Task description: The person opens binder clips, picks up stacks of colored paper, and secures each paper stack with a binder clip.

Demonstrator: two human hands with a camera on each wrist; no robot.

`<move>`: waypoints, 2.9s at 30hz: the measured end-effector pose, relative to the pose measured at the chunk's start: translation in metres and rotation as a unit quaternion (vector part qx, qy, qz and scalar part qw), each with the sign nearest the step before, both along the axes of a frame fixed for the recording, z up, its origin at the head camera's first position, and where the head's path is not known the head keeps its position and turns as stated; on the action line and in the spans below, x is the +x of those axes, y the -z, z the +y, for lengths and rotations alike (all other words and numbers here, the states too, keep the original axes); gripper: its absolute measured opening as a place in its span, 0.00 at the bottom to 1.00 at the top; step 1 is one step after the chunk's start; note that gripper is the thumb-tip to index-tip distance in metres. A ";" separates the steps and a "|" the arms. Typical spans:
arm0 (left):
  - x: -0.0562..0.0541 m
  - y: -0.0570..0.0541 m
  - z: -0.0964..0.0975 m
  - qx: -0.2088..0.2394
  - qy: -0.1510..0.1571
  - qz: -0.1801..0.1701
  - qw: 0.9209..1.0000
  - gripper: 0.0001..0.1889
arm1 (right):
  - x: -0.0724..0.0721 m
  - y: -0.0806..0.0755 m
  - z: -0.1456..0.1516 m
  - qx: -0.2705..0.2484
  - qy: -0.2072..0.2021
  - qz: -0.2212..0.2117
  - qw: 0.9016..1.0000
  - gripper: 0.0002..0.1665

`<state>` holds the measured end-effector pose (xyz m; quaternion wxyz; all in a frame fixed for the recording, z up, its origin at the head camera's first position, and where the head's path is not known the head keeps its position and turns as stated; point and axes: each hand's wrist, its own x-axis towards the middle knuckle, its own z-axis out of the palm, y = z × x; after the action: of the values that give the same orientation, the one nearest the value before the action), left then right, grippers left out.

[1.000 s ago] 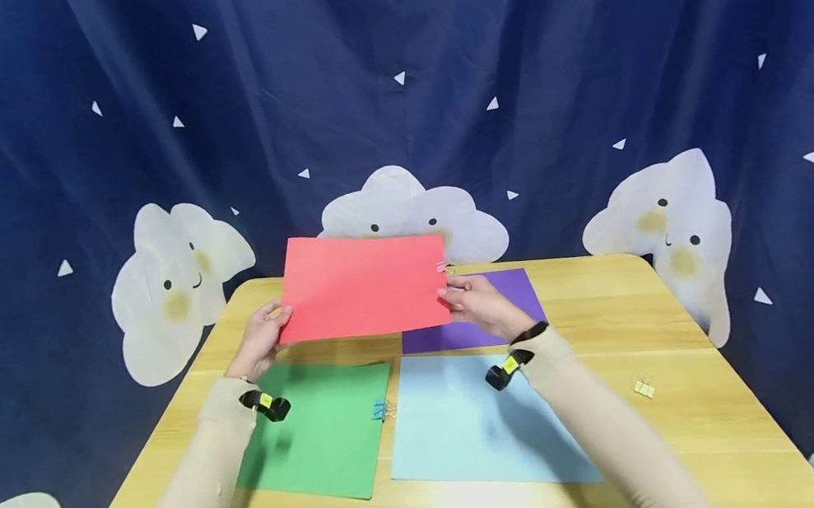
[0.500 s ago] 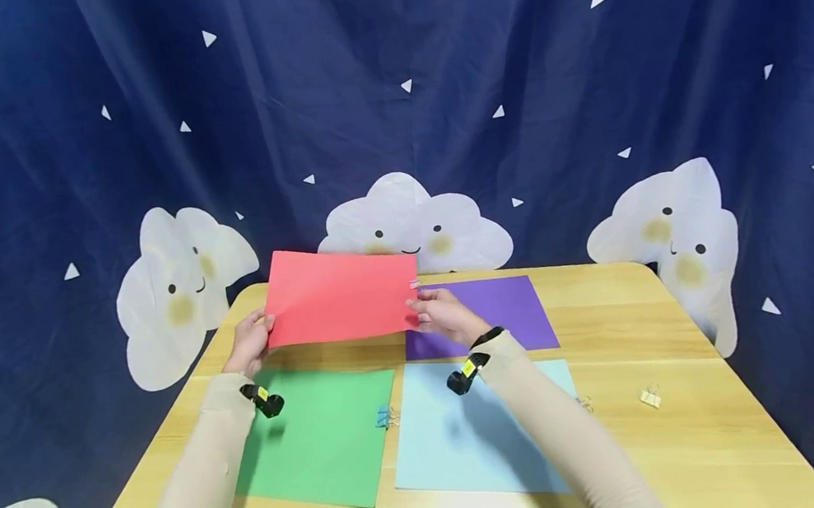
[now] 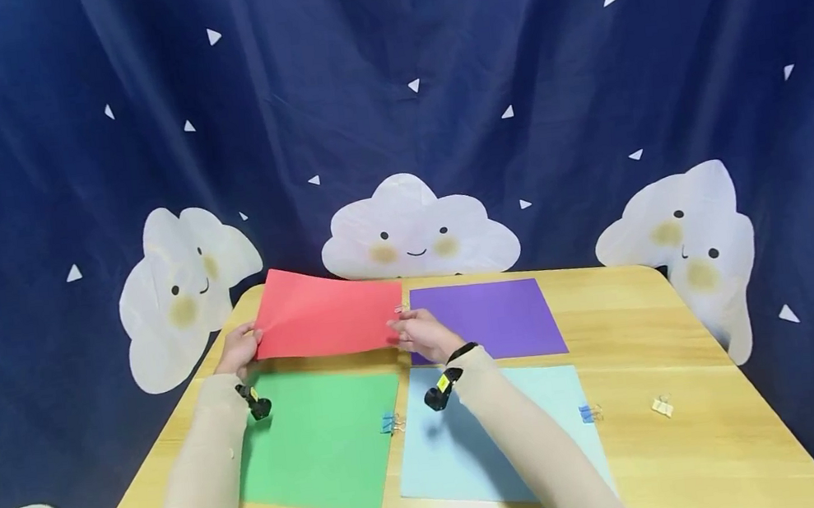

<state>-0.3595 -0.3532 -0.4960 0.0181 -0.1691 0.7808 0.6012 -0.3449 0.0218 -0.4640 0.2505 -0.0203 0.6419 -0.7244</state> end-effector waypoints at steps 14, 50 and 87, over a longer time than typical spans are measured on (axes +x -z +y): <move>-0.005 0.011 -0.006 -0.162 0.016 -0.001 0.987 0.27 | 0.005 0.016 -0.020 0.045 -0.018 -0.011 0.999 0.44; 0.017 -0.006 0.006 -0.253 0.065 0.079 0.962 0.29 | 0.033 -0.020 0.003 0.031 -0.016 0.066 0.997 0.40; 0.017 -0.036 0.198 -0.213 0.189 0.053 0.957 0.18 | 0.133 -0.022 0.330 0.433 0.056 0.194 0.879 0.40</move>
<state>-0.3429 -0.1556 -0.4596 0.0540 0.0137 0.9082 0.4149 -0.2115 0.3516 -0.4421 0.0639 -0.0140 0.9271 -0.3690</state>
